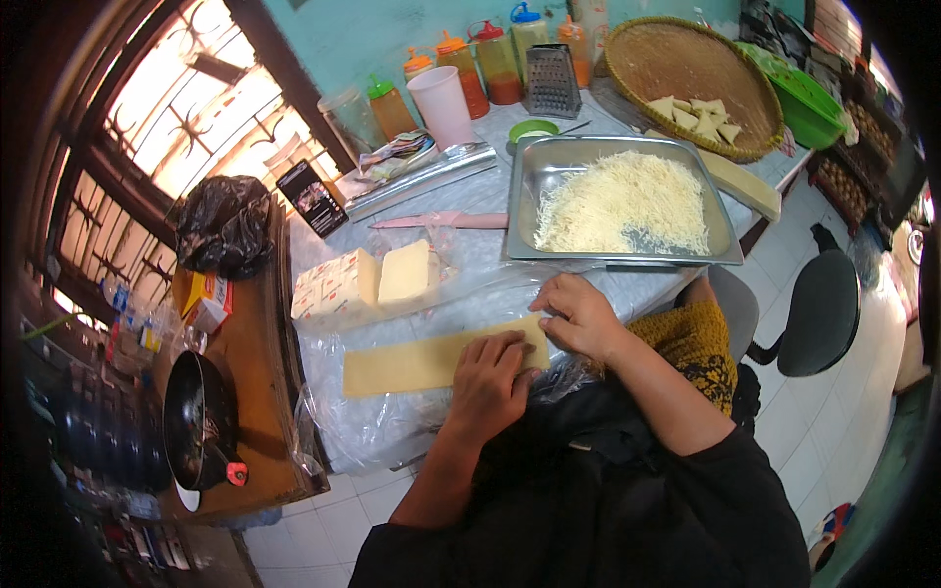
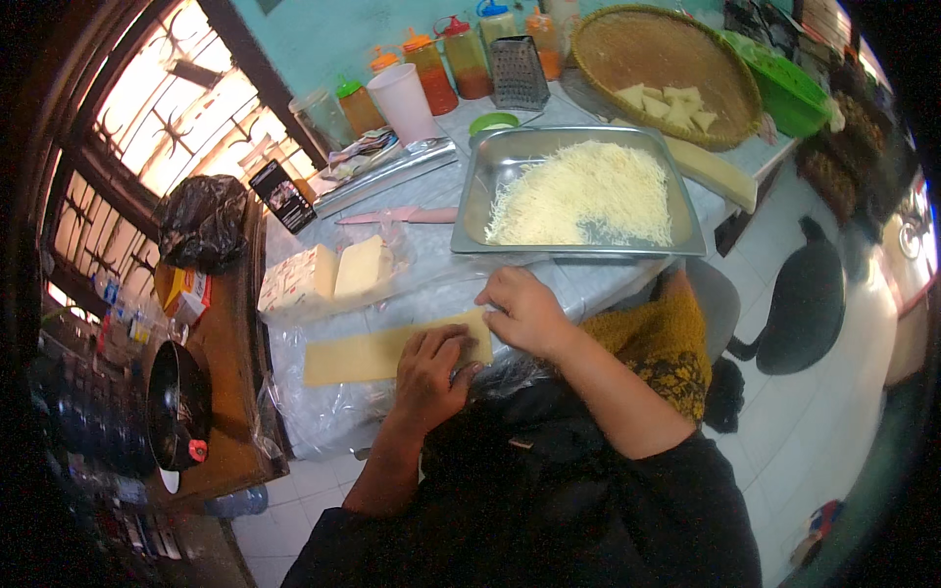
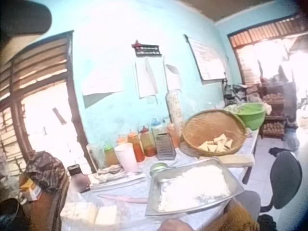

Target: The person repeatedly scoops shredded cheese onto thin square wrappers, folds them into triangles, and places the finished pieces into a woven basket. The process is continuous and repetitive, with the person handling cheese and wrappers by hand.

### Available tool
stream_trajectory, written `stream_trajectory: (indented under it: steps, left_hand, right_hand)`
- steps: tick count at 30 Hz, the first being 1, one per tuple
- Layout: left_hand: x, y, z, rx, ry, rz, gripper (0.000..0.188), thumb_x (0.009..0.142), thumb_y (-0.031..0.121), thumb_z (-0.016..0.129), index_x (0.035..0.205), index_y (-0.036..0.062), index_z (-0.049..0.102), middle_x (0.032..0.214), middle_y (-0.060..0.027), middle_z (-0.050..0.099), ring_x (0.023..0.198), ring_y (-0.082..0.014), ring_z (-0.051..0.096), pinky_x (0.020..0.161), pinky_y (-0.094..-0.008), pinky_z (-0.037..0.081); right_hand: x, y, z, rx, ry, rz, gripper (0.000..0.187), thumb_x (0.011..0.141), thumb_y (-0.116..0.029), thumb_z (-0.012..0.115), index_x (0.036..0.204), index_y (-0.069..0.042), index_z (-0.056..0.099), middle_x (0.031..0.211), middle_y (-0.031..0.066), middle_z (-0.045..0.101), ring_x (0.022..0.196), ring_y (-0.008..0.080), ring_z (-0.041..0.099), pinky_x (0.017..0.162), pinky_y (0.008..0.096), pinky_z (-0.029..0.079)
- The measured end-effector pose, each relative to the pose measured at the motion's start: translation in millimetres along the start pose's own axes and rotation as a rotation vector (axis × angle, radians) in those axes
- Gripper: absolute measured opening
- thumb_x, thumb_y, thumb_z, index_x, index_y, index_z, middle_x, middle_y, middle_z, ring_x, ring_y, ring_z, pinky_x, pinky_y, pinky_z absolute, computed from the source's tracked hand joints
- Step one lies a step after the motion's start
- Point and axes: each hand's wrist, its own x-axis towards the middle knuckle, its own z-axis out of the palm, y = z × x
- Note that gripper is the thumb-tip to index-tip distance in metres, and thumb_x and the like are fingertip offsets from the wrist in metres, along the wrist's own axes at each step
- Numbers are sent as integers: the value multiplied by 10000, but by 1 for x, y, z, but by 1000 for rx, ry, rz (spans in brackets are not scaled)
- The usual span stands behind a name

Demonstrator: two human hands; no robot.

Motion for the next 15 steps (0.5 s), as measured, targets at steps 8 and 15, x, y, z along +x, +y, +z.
stream_trajectory:
  steps: [8, 15]
  left_hand:
    - [-5, -3, 2, -95, 88, 15, 284, 713, 115, 689, 971, 30, 607, 1063, -126, 592, 957, -316, 551, 856, -408, 420]
    - [-5, -3, 0, -119, 90, 13, 298, 708, 114, 689, 983, 31, 611, 1058, -128, 590, 967, -318, 543, 861, -405, 415]
  right_hand:
    - [0, -18, -2, -97, -38, 22, 206, 682, -105, 605, 885, -76, 618, 942, 109, 562, 923, 322, 530, 799, 388, 439]
    - [1, -16, 0, -40, -18, 60, 217, 657, -49, 619, 873, -59, 640, 925, 100, 576, 893, 286, 547, 779, 341, 440]
